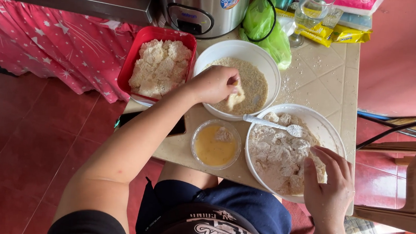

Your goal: The person is breading pieces of food by dipping them in a bowl of egg wash and then coating them in a bowl of flour before placing them in a storage container.

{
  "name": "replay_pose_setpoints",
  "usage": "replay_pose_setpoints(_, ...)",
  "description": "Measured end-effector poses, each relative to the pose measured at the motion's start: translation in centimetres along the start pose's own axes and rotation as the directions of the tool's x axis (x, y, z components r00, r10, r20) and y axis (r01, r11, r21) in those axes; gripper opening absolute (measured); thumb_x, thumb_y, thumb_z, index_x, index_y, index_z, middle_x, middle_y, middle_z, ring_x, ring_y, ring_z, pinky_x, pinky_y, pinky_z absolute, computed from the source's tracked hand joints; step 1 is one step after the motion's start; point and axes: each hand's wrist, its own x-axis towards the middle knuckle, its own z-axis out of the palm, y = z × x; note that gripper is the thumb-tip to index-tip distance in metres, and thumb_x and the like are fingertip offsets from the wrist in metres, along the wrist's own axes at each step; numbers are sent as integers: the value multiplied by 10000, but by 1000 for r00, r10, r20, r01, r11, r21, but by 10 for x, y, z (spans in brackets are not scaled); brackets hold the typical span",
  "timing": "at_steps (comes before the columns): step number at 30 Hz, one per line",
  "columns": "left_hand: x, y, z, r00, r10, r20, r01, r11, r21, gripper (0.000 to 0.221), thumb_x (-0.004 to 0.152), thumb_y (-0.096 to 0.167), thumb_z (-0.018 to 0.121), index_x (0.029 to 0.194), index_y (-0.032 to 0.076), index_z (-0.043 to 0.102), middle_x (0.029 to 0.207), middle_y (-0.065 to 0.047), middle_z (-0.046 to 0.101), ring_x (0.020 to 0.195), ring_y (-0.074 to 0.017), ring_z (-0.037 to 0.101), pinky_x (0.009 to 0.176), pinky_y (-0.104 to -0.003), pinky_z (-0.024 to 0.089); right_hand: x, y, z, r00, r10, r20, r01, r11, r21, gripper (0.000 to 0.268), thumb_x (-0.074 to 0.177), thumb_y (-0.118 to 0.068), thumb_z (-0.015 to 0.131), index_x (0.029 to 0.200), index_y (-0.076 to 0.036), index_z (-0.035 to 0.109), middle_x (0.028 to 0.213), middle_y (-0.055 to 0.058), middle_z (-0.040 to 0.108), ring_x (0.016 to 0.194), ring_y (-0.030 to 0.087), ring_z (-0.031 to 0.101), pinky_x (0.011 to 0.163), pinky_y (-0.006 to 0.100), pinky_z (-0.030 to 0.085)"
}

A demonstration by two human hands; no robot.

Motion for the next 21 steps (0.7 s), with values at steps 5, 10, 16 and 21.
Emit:
replay_pose_setpoints(5, 0, 9, -13, 962, -269, 41, 242, 917, 316, 337, 926, 10, 475, 1200, 99, 651, 1069, -150, 723, 910, -339, 689, 710, -451, 536, 2, -3, -1, 999, 23, 22, -23, 1000, -8, 195, 1034, -118, 686, 1211, -55, 737, 1263, 103, 710, 1163, 294, 634, 988, 415, 512)
replay_pose_setpoints(10, 8, 2, -11, 959, -283, 16, 256, 890, 378, 451, 949, 37, 489, 1383, 96, 591, 1250, -168, 693, 1098, -366, 688, 867, -474, 577, 2, -1, 1, 1000, 12, 26, -12, 1000, -17, 204, 1034, -139, 686, 1218, -64, 733, 1272, 101, 710, 1169, 297, 640, 1007, 420, 510)
replay_pose_setpoints(16, -1, 16, -28, 957, -289, -5, 266, 876, 403, 244, 944, 15, 528, 1153, 48, 650, 1072, -172, 724, 930, -376, 708, 709, -499, 589, 2, 1, 2, 1000, 12, 27, -11, 1000, -17, 210, 1026, -133, 693, 1216, -50, 728, 1268, 107, 711, 1164, 294, 641, 1027, 423, 501)
replay_pose_setpoints(21, -24, 33, -40, 962, -255, 99, 197, 896, 398, 319, 911, -91, 467, 1073, 62, 695, 1059, -181, 725, 966, -373, 698, 757, -492, 575, 4, -1, 2, 999, 34, 42, -33, 999, -29, 214, 1013, -134, 705, 1216, -68, 725, 1276, 84, 708, 1163, 285, 637, 1039, 413, 496)
